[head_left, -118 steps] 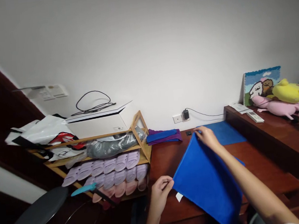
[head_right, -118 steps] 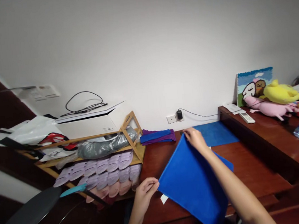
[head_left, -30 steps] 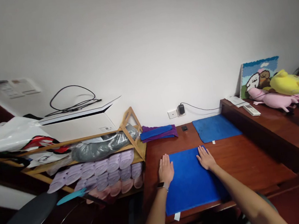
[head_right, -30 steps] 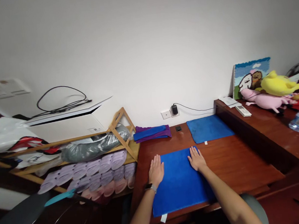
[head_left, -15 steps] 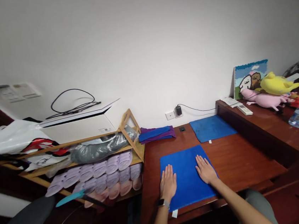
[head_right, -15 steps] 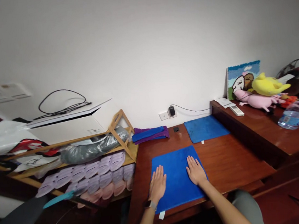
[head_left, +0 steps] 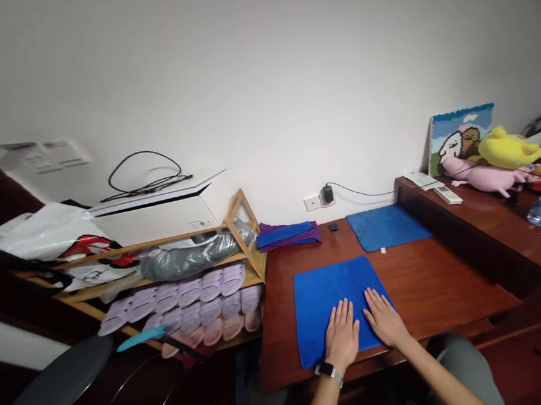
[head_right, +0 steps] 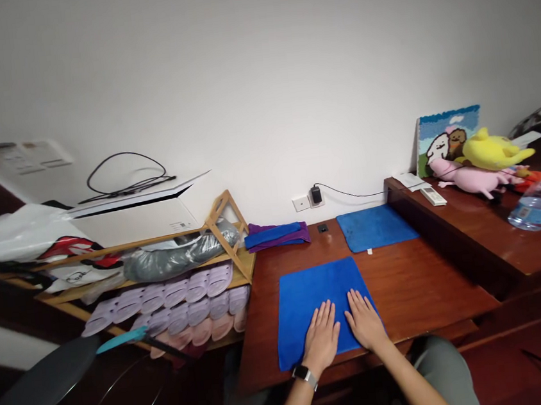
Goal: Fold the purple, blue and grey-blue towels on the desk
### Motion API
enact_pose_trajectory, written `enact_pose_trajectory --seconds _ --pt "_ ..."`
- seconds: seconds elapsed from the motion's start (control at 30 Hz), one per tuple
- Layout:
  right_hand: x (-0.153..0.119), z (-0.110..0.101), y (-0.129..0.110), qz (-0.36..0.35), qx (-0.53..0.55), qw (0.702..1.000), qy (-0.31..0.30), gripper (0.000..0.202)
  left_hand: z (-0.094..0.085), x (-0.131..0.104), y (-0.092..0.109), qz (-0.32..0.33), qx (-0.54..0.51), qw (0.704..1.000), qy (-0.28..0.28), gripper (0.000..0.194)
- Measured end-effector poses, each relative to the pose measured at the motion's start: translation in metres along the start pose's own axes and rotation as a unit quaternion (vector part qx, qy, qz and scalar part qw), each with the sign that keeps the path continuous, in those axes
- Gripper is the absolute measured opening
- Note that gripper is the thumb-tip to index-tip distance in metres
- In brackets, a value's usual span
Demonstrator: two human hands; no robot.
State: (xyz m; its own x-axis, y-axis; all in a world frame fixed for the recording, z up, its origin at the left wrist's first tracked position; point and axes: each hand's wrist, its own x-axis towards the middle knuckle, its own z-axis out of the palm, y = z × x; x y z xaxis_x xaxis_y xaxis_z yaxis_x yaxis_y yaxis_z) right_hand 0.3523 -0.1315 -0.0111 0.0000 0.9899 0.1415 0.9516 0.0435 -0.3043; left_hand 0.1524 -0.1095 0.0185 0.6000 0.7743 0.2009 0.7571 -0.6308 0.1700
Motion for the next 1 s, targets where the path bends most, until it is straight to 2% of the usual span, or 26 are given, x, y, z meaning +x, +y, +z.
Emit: enact_pose_trajectory --seconds 0.03,0.1,0.33,0.47,0.53,0.63,0.77,0.83,0.9,1.0 --pt "-0.004 0.003 0.002 0.001 -0.005 1.000 -0.002 0.072 0.003 -0.002 0.001 -0.008 0.000 1.000 -0.006 0.059" --pt "-0.008 0.005 0.004 -0.002 -0.011 1.000 -0.004 0.073 0.006 -0.009 -0.010 -0.034 0.011 0.999 -0.007 0.059" --pt "-0.006 -0.004 0.002 0.003 -0.001 1.000 -0.010 0.073 0.000 -0.064 -0.090 -0.162 0.072 0.984 0.023 0.061" --pt "-0.008 -0.003 0.002 0.014 0.002 1.000 0.005 0.072 -0.004 -0.088 -0.110 -0.197 0.090 0.975 0.040 0.061" --pt "-0.010 -0.001 -0.002 0.015 0.000 0.999 0.030 0.071 -0.008 -0.084 -0.106 -0.202 0.091 0.973 0.061 0.061" --pt "-0.011 0.004 -0.010 0.001 -0.004 0.998 0.057 0.071 -0.014 -0.054 -0.077 -0.159 0.069 0.981 0.081 0.059" --pt "-0.010 0.011 -0.015 -0.015 -0.013 0.999 0.035 0.070 -0.008 -0.001 -0.020 -0.046 0.015 0.999 0.025 0.059" --pt "-0.008 0.012 -0.010 -0.018 -0.016 0.999 0.022 0.071 -0.001 0.012 -0.006 -0.029 0.002 1.000 -0.003 0.060" --pt "-0.008 0.010 -0.001 -0.009 -0.015 1.000 0.012 0.071 0.006 0.011 -0.011 -0.057 0.010 0.998 -0.008 0.060" --pt "-0.009 0.004 0.018 0.025 -0.012 1.000 0.001 0.073 0.008 -0.011 -0.046 -0.128 0.045 0.991 0.004 0.060"
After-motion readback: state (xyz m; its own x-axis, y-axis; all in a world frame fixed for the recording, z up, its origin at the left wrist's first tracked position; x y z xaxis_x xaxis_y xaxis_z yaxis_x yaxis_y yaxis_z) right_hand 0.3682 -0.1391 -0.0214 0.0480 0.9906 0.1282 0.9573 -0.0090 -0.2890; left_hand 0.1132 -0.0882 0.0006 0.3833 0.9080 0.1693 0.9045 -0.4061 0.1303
